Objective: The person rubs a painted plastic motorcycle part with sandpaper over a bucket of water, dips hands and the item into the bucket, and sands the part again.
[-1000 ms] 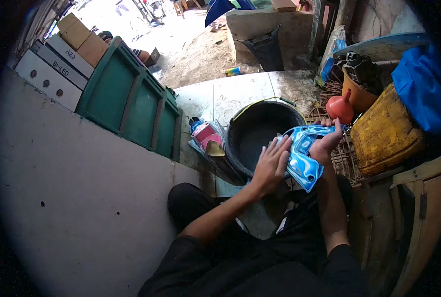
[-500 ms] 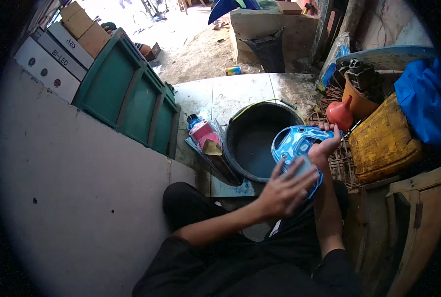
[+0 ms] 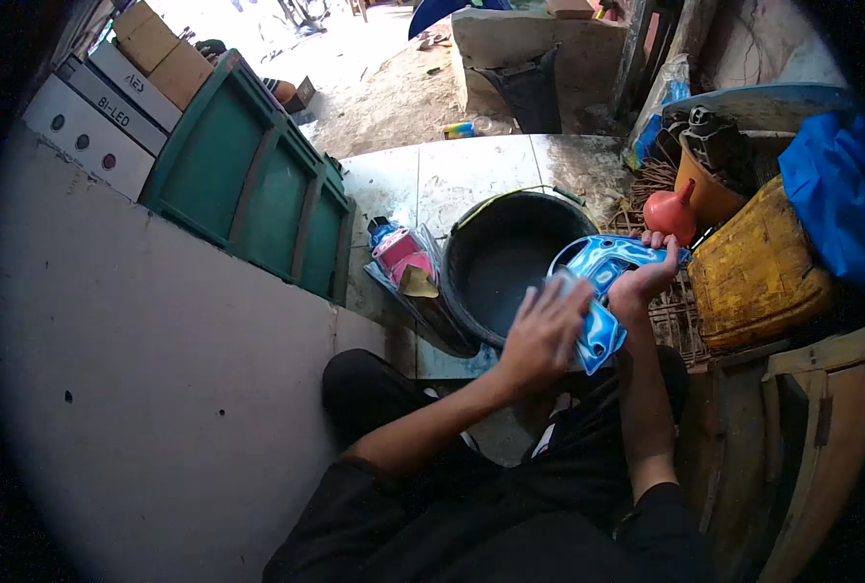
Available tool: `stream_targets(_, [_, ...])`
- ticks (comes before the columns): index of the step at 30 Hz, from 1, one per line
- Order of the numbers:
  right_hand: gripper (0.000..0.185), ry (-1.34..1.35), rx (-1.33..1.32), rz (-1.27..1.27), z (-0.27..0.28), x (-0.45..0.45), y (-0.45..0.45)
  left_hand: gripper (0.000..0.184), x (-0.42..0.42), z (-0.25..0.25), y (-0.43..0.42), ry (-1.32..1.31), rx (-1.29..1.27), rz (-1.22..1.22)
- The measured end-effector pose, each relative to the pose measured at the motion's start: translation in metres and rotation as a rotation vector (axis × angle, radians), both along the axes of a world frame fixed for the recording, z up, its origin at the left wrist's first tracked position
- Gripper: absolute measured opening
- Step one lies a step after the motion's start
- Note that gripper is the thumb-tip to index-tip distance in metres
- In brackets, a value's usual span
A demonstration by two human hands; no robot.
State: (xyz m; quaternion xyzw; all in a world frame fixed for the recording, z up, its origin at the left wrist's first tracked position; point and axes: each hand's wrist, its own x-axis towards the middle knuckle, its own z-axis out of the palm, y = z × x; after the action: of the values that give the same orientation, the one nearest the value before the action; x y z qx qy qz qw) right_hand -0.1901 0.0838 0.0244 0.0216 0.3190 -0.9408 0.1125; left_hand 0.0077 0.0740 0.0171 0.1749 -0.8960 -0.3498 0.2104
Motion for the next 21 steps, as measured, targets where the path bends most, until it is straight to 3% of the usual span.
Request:
stream_targets(1, [0.026,-0.003,-0.007,-0.002,-0.001,0.000,-0.001,0.048,-0.003,-0.002,-0.005,-0.029,0.126,0.127])
stream_targets(3, [0.027,0.012,0.008,0.018,-0.007,-0.003,-0.002,0.047,-0.002,-0.009,-0.002,0.018,0.126,0.094])
stream_targets(5, [0.027,-0.043,-0.049,0.046,-0.016,-0.011,-0.003,0.048,0.006,-0.004,0.017,0.127,-0.078,-0.092])
stream_targets(9, [0.027,-0.086,-0.033,0.059,-0.002,-0.002,0.002,0.048,0.006,0.002,0.009,0.131,-0.091,-0.239])
stream_targets(11, [0.027,-0.014,0.019,-0.004,-0.001,-0.003,0.000,0.048,-0.001,-0.008,-0.007,0.090,0.206,-0.013])
stream_targets(13, [0.027,-0.026,0.034,0.011,-0.003,0.000,0.001,0.048,-0.004,-0.013,-0.011,0.094,0.174,0.054])
stream_targets(16, [0.027,-0.113,-0.071,0.106,-0.017,-0.013,0.002,0.047,0.008,0.005,0.018,0.231,-0.124,-0.307])
stream_targets(19, [0.027,-0.133,-0.001,0.027,0.007,0.000,0.001,0.047,0.004,-0.001,0.009,0.202,-0.226,-0.384])
stream_targets(20, [0.027,-0.149,-0.017,0.000,0.009,0.001,0.000,0.049,-0.001,-0.023,-0.001,0.264,-0.243,-0.225])
stream_targets(21, [0.027,-0.149,-0.021,0.000,0.007,0.000,0.000,0.047,-0.004,-0.018,-0.008,0.191,0.015,-0.029])
